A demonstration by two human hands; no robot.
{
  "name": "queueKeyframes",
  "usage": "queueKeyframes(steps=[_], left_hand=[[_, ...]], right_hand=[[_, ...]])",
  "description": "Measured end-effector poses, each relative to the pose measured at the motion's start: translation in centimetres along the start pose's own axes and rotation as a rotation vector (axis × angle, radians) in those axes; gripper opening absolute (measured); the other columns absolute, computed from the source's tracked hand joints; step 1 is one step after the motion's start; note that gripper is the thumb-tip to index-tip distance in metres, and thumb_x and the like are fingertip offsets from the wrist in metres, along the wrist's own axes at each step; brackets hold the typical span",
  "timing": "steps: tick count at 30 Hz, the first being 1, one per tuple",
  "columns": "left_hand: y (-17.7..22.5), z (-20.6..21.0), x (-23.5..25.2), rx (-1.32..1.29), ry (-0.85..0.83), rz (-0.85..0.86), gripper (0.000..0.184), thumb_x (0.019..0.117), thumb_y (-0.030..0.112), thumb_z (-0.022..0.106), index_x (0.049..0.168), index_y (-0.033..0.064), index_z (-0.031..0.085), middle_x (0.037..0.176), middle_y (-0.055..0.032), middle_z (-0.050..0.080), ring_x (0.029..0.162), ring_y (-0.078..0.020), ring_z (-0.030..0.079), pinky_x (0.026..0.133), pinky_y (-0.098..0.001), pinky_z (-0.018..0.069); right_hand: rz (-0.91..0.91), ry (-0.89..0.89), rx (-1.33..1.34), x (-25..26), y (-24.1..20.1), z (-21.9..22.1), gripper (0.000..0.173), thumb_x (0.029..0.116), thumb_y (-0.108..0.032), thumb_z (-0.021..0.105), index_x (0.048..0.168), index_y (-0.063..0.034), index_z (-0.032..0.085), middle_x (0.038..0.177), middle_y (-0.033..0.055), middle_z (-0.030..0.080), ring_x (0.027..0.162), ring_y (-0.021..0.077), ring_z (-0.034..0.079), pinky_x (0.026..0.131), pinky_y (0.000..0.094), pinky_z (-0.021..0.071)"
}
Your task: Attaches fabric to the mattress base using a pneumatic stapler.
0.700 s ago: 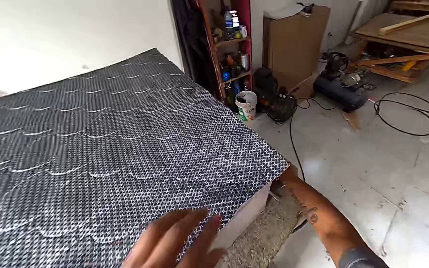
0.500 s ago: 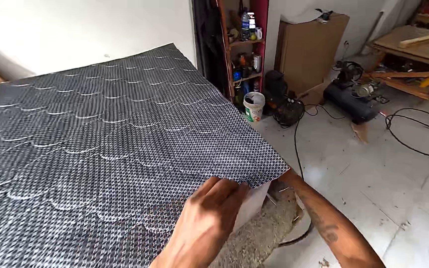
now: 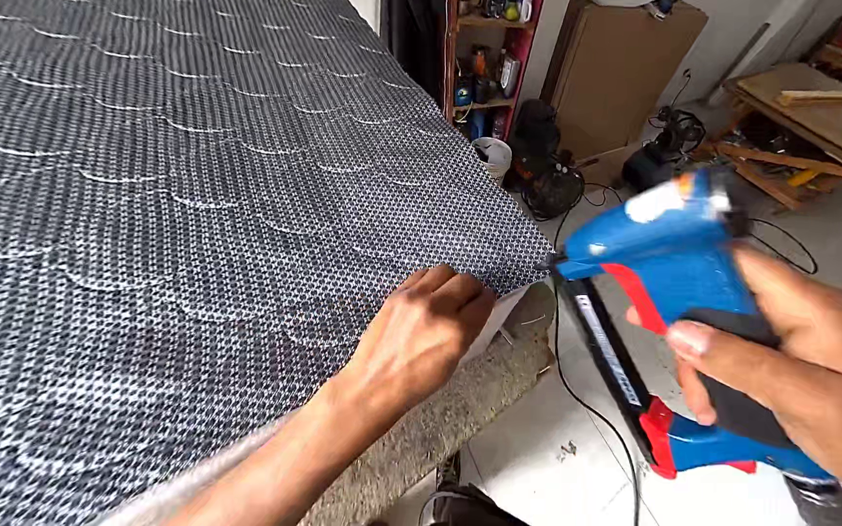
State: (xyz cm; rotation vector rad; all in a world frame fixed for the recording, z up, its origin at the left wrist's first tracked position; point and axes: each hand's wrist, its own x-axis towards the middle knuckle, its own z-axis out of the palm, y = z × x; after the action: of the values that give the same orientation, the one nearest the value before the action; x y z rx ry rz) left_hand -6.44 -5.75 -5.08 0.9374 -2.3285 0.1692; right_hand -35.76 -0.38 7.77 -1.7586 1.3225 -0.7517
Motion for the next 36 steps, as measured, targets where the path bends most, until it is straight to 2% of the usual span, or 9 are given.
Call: queueKeyframes(steps=[5,8,12,17,21,25,29,33,36], left_hand=[[-0.1,-0.1,0.1,0.033,0.001,0.017,0.024,0.0988,0.006,0.051,0.099,0.0057,0.075,0.091,-0.0090,0.069,0.081,-0.0274,0.066,0.065,-0.0410,0.0530],[0.1,0.0,0.0,0.045,-0.005,0.013,0.023,0.0988,0.006,0.052,0.099,0.0059,0.074,0.090,-0.0089,0.069,0.080,-0.0282,0.066,0.064,-0.0415,0.0520],[0.2,-1.0,-0.6,0.071,-0.041,-0.001,0.025,0.0992,0.006,0.051,0.104,0.0073,0.075,0.096,-0.0084,0.070,0.085,-0.0280,0.066,0.065,-0.0417,0.0504],[-0.7,-6.5,-6.5,0.109,-0.061,-0.022,0.030,0.0998,0.007,0.047,0.114,0.0083,0.073,0.102,-0.0096,0.070,0.084,-0.0295,0.065,0.063,-0.0434,0.0504],[-2.2,-13.2,-13.3,0.103,-0.242,-0.155,0.030,0.0999,0.004,0.055,0.123,0.0081,0.073,0.110,-0.0172,0.073,0.095,-0.0371,0.068,0.077,-0.0505,0.0546],[-1.9,-18.1,-16.3,0.114,-0.372,-0.293,0.025,0.0990,0.002,0.061,0.121,0.0031,0.074,0.108,-0.0219,0.073,0.096,-0.0401,0.070,0.082,-0.0504,0.0563],[-2.4,-21.0,-19.8,0.138,-0.345,-0.298,0.022,0.0990,0.004,0.064,0.118,0.0040,0.076,0.105,-0.0185,0.074,0.094,-0.0373,0.070,0.082,-0.0470,0.0552],[-3.5,-23.2,-24.1,0.131,-0.273,-0.300,0.021,0.0985,0.005,0.066,0.116,0.0075,0.078,0.102,-0.0150,0.075,0.090,-0.0324,0.070,0.081,-0.0417,0.0541],[-3.9,-25.3,-26.8,0.133,-0.259,-0.280,0.021,0.0987,0.002,0.064,0.115,0.0045,0.077,0.100,-0.0168,0.074,0.089,-0.0344,0.069,0.080,-0.0417,0.0533]], right_hand=[[0.244,-0.092,-0.158,2.3,-1.1,3.1,0.036,0.0983,-0.032,0.060,0.133,-0.0283,0.052,0.076,0.0036,0.070,0.050,0.0201,0.067,0.044,0.0351,0.0609],[0.265,-0.059,-0.229,2.3,-1.0,3.6,0.035,0.0976,-0.034,0.059,0.132,-0.0286,0.051,0.074,0.0026,0.069,0.050,0.0198,0.067,0.044,0.0354,0.0608],[0.297,-0.064,-0.175,2.4,-1.4,3.6,0.033,0.0988,-0.030,0.058,0.130,-0.0244,0.052,0.074,0.0074,0.069,0.049,0.0234,0.066,0.042,0.0369,0.0598],[0.303,-0.057,-0.154,2.5,-2.4,3.7,0.031,0.0983,-0.029,0.059,0.128,-0.0228,0.054,0.077,0.0096,0.069,0.049,0.0256,0.066,0.041,0.0384,0.0592],[0.221,-0.048,-0.110,2.0,-3.1,4.9,0.033,0.0970,-0.029,0.059,0.130,-0.0257,0.055,0.086,0.0073,0.071,0.051,0.0245,0.066,0.043,0.0378,0.0605],[0.262,-0.078,-0.136,1.7,-3.4,6.5,0.031,0.0970,-0.031,0.059,0.127,-0.0248,0.054,0.077,0.0079,0.069,0.049,0.0245,0.066,0.042,0.0377,0.0596],[0.227,-0.071,-0.106,1.0,-4.9,9.1,0.033,0.0950,-0.031,0.061,0.127,-0.0267,0.057,0.083,0.0073,0.071,0.050,0.0241,0.066,0.043,0.0376,0.0600],[0.214,-0.088,-0.107,0.0,-6.5,12.4,0.031,0.0949,-0.032,0.061,0.125,-0.0267,0.056,0.078,0.0059,0.068,0.048,0.0218,0.064,0.042,0.0357,0.0587],[0.200,-0.085,-0.049,-0.9,-8.3,15.2,0.030,0.0950,-0.029,0.062,0.125,-0.0243,0.057,0.084,0.0075,0.071,0.049,0.0227,0.065,0.043,0.0362,0.0592]])
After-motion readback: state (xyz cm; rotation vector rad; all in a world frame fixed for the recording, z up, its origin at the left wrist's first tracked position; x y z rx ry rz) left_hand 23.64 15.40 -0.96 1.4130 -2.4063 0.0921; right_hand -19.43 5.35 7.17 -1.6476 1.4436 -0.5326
